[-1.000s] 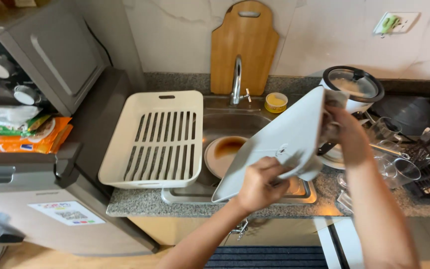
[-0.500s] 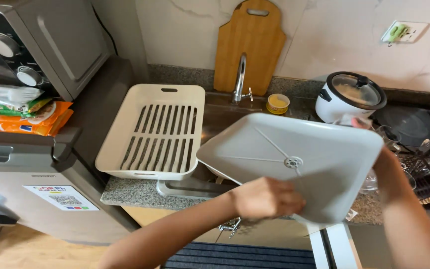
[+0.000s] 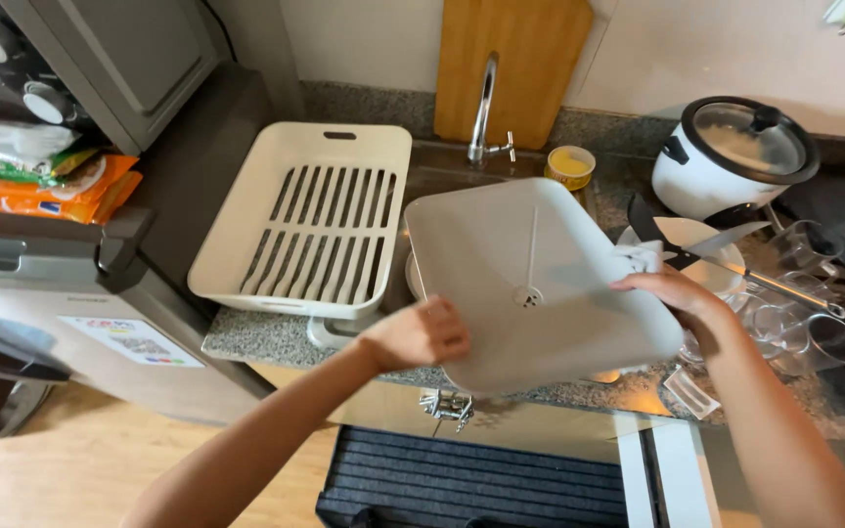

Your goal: Wiping, drying, and cleaning a plastic dish rack, a tray, and dishes in a kitchen sink area.

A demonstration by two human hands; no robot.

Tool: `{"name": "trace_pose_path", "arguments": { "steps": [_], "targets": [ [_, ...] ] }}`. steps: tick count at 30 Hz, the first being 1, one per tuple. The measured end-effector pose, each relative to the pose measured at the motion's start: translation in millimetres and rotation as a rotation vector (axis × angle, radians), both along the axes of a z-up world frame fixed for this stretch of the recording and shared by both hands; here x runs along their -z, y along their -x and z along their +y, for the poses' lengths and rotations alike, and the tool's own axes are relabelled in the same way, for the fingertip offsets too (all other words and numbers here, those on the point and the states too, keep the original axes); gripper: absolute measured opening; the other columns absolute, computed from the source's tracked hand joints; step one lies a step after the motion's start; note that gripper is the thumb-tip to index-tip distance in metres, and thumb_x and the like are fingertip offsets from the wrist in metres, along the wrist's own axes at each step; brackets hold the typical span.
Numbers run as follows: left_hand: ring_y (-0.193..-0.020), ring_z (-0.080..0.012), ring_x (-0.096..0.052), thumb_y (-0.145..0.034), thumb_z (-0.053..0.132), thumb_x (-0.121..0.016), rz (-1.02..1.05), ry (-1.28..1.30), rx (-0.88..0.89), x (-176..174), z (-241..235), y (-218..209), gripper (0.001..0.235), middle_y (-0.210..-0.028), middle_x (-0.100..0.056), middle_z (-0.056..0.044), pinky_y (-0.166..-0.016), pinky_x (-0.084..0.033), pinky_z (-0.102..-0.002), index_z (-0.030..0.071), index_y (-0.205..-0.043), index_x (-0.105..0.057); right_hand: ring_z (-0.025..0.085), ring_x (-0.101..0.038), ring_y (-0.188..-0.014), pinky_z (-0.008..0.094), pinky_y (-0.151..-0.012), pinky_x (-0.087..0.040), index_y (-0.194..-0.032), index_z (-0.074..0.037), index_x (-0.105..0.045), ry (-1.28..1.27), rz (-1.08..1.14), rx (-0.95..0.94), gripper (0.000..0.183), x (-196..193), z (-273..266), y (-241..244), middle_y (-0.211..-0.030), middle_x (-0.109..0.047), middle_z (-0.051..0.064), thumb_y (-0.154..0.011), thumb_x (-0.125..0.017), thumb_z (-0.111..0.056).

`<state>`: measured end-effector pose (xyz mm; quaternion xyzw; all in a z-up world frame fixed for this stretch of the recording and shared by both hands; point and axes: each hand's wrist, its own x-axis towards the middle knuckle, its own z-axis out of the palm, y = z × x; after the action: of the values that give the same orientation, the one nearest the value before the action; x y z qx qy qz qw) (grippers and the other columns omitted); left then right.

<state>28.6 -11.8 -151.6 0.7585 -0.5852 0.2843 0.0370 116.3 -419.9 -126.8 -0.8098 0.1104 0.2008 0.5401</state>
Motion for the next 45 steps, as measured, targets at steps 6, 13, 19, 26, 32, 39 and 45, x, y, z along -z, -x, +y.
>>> {"name": "trace_pose_path", "arguments": {
  "steps": [6,13,19,26,32,39,45],
  "targets": [
    [-0.091,-0.0204,-0.065,-0.087,0.011,-0.07,-0.044,0.101,-0.229,17,34,-4,0.01,-0.093,-0.068,0.0,-0.094,-0.049,-0.042,0.018,-0.094,-0.068,0.026,-0.066,-0.092,0.043,-0.084,-0.052,-0.104,0.001,-0.078,0.122,-0.222,0.039,0.045,38,9,-19,-0.097,-0.073,0.015,-0.07,-0.087,-0.027],
    [-0.131,-0.0374,-0.048,-0.07,0.023,-0.089,0.224,0.85,-1.276,100,142,17,0.082,-0.136,-0.056,-0.015,-0.114,-0.035,-0.049,0.009,-0.143,-0.054,0.034,-0.064,-0.095,0.045,-0.081,-0.048,-0.102,0.003,-0.075,0.214,-0.266,0.067,0.051,69,15,-26,-0.095,-0.069,0.021,-0.068,-0.086,-0.034],
    [-0.149,-0.0538,-0.021,-0.066,0.036,-0.096,1.527,1.975,-1.08,56,148,17,0.123,-0.163,-0.014,-0.032,-0.116,-0.027,-0.071,0.008,-0.16,-0.022,0.031,-0.069,-0.098,0.045,-0.083,-0.051,-0.103,0.0,-0.077,0.261,-0.3,0.163,0.054,103,46,-37,-0.094,-0.072,0.018,-0.066,-0.086,-0.038],
    [-0.119,-0.0705,-0.045,-0.087,0.019,-0.066,2.098,2.337,-0.709,181,177,-92,0.087,-0.14,-0.021,-0.048,-0.084,-0.051,-0.079,-0.003,-0.152,-0.012,0.031,-0.069,-0.093,0.045,-0.076,-0.051,-0.104,0.0,-0.076,0.203,-0.385,0.31,0.05,106,89,-8,-0.091,-0.072,0.021,-0.07,-0.084,-0.036],
    [-0.136,-0.0589,-0.037,-0.087,0.006,-0.05,2.227,2.285,-0.548,205,183,-101,0.066,-0.152,-0.024,-0.033,-0.09,-0.047,-0.077,-0.006,-0.147,-0.025,0.033,-0.069,-0.094,0.047,-0.075,-0.05,-0.105,0.004,-0.075,0.26,-0.345,0.381,0.055,125,85,9,-0.091,-0.072,0.023,-0.07,-0.085,-0.037],
    [-0.13,-0.0709,-0.033,-0.083,-0.003,-0.049,2.388,2.402,-0.371,140,177,-68,0.07,-0.149,-0.023,-0.04,-0.09,-0.045,-0.084,-0.004,-0.144,-0.016,0.044,-0.068,-0.108,0.052,-0.083,-0.05,-0.113,0.01,-0.073,0.267,-0.29,0.412,0.064,141,130,16,-0.106,-0.071,0.033,-0.072,-0.085,-0.038],
    [-0.123,-0.0808,-0.028,-0.081,-0.006,-0.051,2.35,2.281,-0.322,105,168,-53,0.068,-0.145,-0.017,-0.043,-0.087,-0.042,-0.088,-0.003,-0.14,-0.016,0.04,-0.068,-0.103,0.049,-0.081,-0.051,-0.115,0.01,-0.073,0.08,-0.354,0.45,0.057,184,206,-17,-0.102,-0.071,0.03,-0.075,-0.084,-0.029]
  ]
}}
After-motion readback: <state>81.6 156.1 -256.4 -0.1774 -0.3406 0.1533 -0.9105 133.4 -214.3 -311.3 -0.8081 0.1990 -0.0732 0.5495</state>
